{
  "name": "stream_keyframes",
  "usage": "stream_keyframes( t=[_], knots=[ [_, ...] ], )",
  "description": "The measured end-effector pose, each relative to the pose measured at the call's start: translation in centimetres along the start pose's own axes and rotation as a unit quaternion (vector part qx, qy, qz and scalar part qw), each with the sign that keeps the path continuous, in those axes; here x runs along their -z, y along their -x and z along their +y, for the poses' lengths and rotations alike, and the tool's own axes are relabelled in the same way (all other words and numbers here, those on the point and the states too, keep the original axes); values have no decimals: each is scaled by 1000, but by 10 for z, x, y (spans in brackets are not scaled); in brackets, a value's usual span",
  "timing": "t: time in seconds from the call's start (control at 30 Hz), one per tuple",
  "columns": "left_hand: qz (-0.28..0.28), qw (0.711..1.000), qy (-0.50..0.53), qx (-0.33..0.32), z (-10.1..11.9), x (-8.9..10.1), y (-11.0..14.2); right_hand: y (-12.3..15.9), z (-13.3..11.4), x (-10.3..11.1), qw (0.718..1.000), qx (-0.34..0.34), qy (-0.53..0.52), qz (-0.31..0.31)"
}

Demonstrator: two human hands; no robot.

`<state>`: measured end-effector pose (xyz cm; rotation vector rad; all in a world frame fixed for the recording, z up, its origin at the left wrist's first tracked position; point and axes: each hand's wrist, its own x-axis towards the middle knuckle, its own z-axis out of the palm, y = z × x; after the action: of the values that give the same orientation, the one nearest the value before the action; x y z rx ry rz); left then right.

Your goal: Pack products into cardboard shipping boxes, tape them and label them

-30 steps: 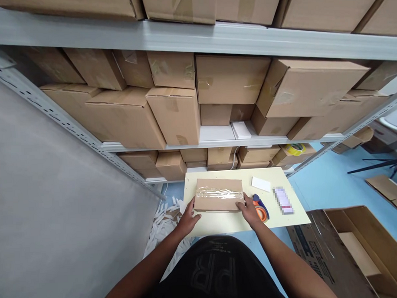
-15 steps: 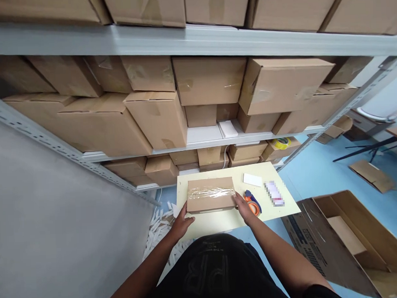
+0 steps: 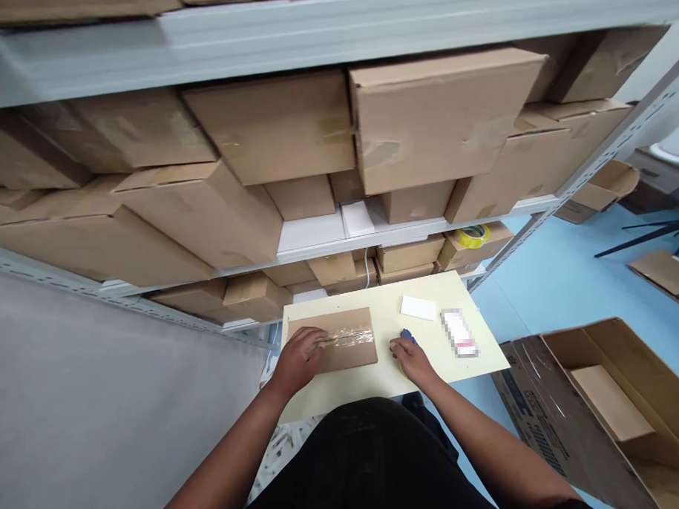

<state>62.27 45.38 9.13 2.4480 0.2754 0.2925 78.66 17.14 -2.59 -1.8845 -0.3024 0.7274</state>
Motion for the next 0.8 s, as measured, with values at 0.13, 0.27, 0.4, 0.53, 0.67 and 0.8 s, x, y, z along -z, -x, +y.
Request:
stream_keyframes(
  t=[0.13, 0.27, 0.4, 0.53, 0.67, 0.8],
  knots=[
    [-159, 983, -49, -74, 59, -63, -74, 0, 3, 39, 999, -1, -28, -41],
    [-273, 952, -115, -84, 87, -149, -147, -3, 16, 87, 997, -22, -58, -48],
    [-351, 916, -177, -78, 92, -229, -206, -6, 41, 128, 995, -59, -79, -18],
    [-376, 905, -186, -75, 86, -286, -236, 0, 69, 153, 992, -91, -83, 9],
    [-380, 904, -186, -69, 72, -321, -242, 10, 92, 167, 988, -120, -96, 16],
    [-373, 908, -182, -61, 60, -335, -242, 12, 105, 177, 986, -134, -102, 16]
  ],
)
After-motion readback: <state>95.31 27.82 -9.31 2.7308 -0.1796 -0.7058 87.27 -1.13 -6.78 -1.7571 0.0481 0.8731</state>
